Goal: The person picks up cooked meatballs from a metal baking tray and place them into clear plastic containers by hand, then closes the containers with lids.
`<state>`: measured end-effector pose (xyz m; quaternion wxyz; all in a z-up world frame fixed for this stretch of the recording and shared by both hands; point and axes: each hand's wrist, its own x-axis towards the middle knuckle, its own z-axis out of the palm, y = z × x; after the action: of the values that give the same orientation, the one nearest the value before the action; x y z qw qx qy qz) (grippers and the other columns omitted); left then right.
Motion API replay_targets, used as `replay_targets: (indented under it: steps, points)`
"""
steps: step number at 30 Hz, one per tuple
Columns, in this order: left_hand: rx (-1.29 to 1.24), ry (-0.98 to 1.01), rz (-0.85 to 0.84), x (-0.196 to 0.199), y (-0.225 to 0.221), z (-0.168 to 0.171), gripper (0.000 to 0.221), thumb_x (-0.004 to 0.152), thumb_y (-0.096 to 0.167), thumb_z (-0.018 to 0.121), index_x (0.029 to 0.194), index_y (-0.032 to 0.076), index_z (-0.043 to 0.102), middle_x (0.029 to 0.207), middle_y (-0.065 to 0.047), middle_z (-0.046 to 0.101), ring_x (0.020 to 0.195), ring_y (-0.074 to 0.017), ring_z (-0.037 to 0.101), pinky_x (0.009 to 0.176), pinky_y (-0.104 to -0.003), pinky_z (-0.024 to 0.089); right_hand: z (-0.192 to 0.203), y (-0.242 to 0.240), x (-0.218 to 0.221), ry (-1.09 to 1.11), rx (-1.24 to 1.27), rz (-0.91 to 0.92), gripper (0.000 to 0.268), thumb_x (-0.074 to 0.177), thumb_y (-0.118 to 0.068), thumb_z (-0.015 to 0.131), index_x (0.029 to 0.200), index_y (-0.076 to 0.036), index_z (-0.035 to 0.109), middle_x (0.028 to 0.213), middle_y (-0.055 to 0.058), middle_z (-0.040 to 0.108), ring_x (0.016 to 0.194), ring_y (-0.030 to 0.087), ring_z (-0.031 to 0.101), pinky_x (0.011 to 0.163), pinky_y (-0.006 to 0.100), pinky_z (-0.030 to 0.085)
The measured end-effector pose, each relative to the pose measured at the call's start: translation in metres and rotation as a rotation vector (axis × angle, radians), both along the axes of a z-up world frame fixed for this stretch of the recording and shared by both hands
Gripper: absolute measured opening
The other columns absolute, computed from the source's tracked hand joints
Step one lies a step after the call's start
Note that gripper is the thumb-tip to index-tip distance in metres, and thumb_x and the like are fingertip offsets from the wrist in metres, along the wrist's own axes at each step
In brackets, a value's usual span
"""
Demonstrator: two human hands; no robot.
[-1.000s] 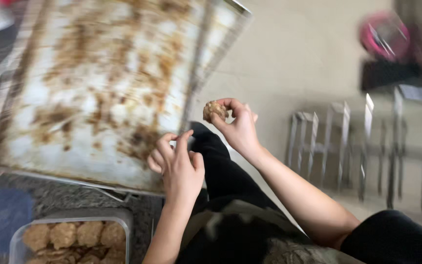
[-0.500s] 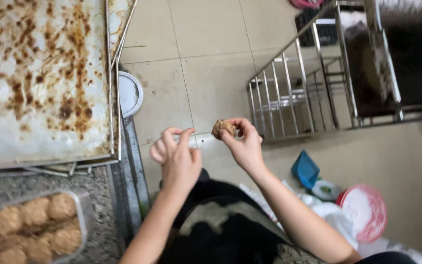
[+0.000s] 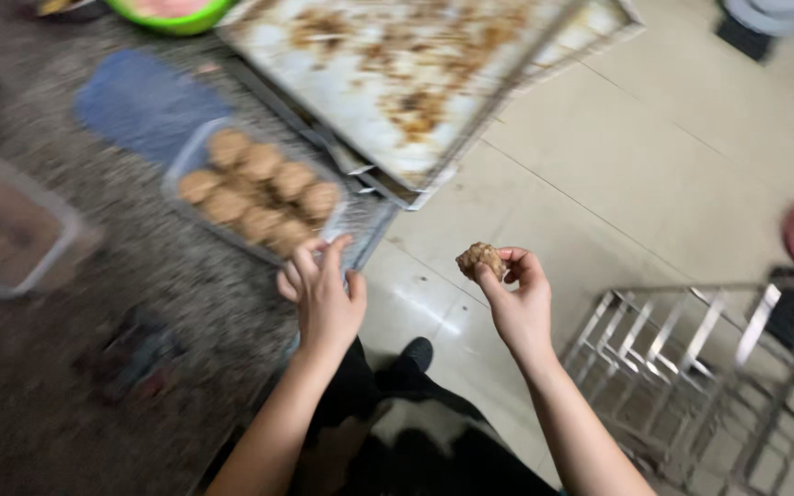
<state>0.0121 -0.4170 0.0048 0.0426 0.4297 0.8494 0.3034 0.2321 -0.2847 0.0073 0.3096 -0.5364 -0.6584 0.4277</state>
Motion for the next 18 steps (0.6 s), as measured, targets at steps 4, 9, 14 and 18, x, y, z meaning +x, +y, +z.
replay_targets:
  steps: [4,9,14,18]
  points:
    - [0.056,0.047,0.147,-0.068,-0.033,-0.011,0.053,0.09,0.016,0.066,0.14,0.007,0.053,0.131,-0.019,0.043,0.126,-0.0391,0.039,0.109,-0.057,0.022,-0.001,-0.01,-0.077,0.063,0.024,0.145,0.025,0.088,-0.015,0.077,0.106,-0.003,0.064,0.095,0.002,0.068,0.088,0.01,0.056,0.082,0.027,0.047]
    - [0.01,-0.028,0.216,-0.128,-0.067,-0.022,0.047,0.099,0.018,0.065,0.143,0.006,0.051,0.135,-0.019,0.04,0.126,-0.0386,0.035,0.108,-0.055,0.022,-0.006,-0.022,-0.182,-0.02,0.2,0.28,0.028,0.085,-0.018,0.08,0.106,-0.007,0.065,0.097,0.001,0.069,0.088,0.015,0.057,0.082,0.029,0.049]
    - [0.014,-0.055,0.232,-0.14,-0.084,-0.024,0.045,0.093,0.018,0.067,0.136,0.01,0.058,0.132,-0.016,0.042,0.126,-0.0342,0.039,0.112,-0.056,0.02,-0.018,-0.029,-0.263,-0.145,0.428,0.354,0.031,0.083,-0.022,0.083,0.108,-0.01,0.067,0.1,0.006,0.069,0.092,0.024,0.056,0.094,0.042,0.035]
    - [0.049,-0.084,0.229,-0.139,-0.082,-0.026,0.045,0.091,0.018,0.066,0.135,0.01,0.06,0.131,-0.016,0.043,0.124,-0.0338,0.042,0.113,-0.055,0.02,-0.024,-0.027,-0.289,-0.272,0.418,0.479,0.033,0.081,-0.025,0.084,0.107,-0.013,0.069,0.098,0.004,0.07,0.1,0.027,0.055,0.093,0.043,0.031]
